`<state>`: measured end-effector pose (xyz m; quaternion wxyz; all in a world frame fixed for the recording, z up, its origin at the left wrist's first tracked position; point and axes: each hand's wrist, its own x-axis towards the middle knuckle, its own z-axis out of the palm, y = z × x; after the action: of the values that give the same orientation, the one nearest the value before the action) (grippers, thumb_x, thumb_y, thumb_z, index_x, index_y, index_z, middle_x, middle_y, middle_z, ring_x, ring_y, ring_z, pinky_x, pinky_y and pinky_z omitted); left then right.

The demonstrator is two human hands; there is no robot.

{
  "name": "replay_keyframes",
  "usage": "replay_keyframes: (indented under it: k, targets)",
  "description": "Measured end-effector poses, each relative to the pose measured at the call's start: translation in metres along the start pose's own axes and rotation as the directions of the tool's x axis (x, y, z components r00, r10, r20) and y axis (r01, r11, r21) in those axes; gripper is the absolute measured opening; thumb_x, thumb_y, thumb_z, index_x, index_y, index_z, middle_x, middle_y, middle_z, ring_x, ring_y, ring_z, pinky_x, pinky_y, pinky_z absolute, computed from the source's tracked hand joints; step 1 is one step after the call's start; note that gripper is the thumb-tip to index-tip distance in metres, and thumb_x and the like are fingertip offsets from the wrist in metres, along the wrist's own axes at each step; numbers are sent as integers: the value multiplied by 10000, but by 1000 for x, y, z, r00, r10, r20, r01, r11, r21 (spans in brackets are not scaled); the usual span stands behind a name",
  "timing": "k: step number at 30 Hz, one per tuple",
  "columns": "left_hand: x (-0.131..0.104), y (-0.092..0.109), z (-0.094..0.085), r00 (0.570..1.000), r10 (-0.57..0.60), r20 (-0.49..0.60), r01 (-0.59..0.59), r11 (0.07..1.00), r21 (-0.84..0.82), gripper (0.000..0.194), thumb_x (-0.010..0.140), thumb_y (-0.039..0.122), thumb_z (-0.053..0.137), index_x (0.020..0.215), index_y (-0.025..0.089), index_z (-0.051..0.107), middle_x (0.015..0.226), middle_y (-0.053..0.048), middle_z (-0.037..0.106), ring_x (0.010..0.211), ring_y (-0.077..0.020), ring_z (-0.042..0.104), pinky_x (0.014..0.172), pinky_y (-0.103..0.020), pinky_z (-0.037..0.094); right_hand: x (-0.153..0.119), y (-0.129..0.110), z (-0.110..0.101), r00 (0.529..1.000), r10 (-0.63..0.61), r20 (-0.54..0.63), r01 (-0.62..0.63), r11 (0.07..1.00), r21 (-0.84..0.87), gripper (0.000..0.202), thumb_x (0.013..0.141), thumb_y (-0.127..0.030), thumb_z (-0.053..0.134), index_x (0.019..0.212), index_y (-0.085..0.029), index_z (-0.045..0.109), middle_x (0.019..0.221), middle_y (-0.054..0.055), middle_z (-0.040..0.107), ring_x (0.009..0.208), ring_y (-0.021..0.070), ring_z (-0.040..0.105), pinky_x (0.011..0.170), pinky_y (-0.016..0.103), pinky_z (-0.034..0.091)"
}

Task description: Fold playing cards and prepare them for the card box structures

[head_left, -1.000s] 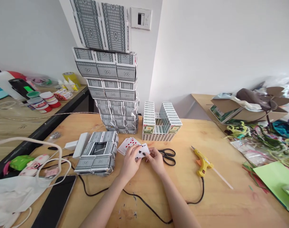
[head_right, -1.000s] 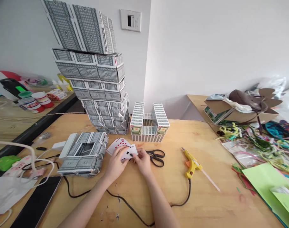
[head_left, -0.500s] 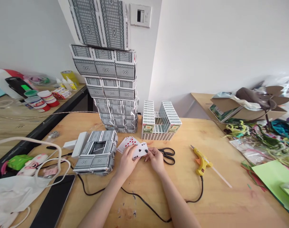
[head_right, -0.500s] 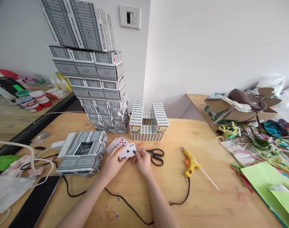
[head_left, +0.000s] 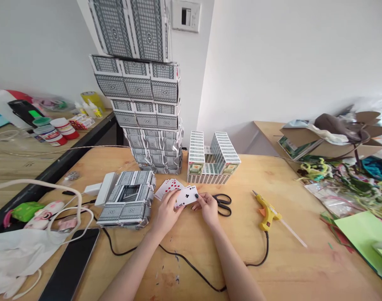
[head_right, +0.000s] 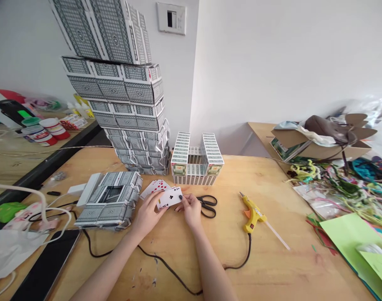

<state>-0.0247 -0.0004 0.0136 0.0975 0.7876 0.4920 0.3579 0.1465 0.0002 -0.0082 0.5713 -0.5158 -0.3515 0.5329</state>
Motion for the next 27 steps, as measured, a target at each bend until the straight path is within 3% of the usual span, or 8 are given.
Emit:
replay_keyframes:
  k: [6, 11, 19, 27]
  targets:
    - [0, -16, 2, 991, -108, -85, 117, 988, 102, 446, 750, 154, 608, 1177, 186, 484, 1131, -121, 567, 1085, -289, 529, 922, -451, 450, 4, -2, -5, 998, -17, -64, 24, 994, 107, 419, 697, -577, 620, 762, -193, 467, 623, 20, 677, 400, 141, 585, 406, 245, 455]
    - [0, -20, 4, 978, -186, -90, 198, 968, 152, 466, 721, 116, 614, 1166, 143, 479, 1120, -148, 567, 1059, -307, 529, 883, -456, 458, 3, -4, -4, 997, -13, -73, 25, 986, 163, 412, 690, -563, 638, 732, -187, 474, 615, 27, 676, 398, 138, 578, 401, 244, 453]
    - [2, -19, 2, 976, -196, -93, 202, 977, 62, 466, 705, 97, 614, 1148, 175, 492, 1135, -122, 577, 1073, -282, 542, 879, -431, 470, 3, -3, -3, 996, -7, -94, 23, 986, 162, 407, 676, -545, 661, 734, -183, 485, 653, 45, 688, 402, 133, 578, 414, 245, 462]
    - [5, -6, -8, 971, -78, -226, 99, 991, 86, 361, 748, 231, 615, 1097, 172, 542, 1129, -117, 591, 1103, -270, 518, 952, -425, 420, 1, -6, -1, 992, -32, -125, 47, 992, 116, 416, 684, -537, 647, 842, -182, 500, 675, 37, 690, 417, 148, 598, 416, 249, 466]
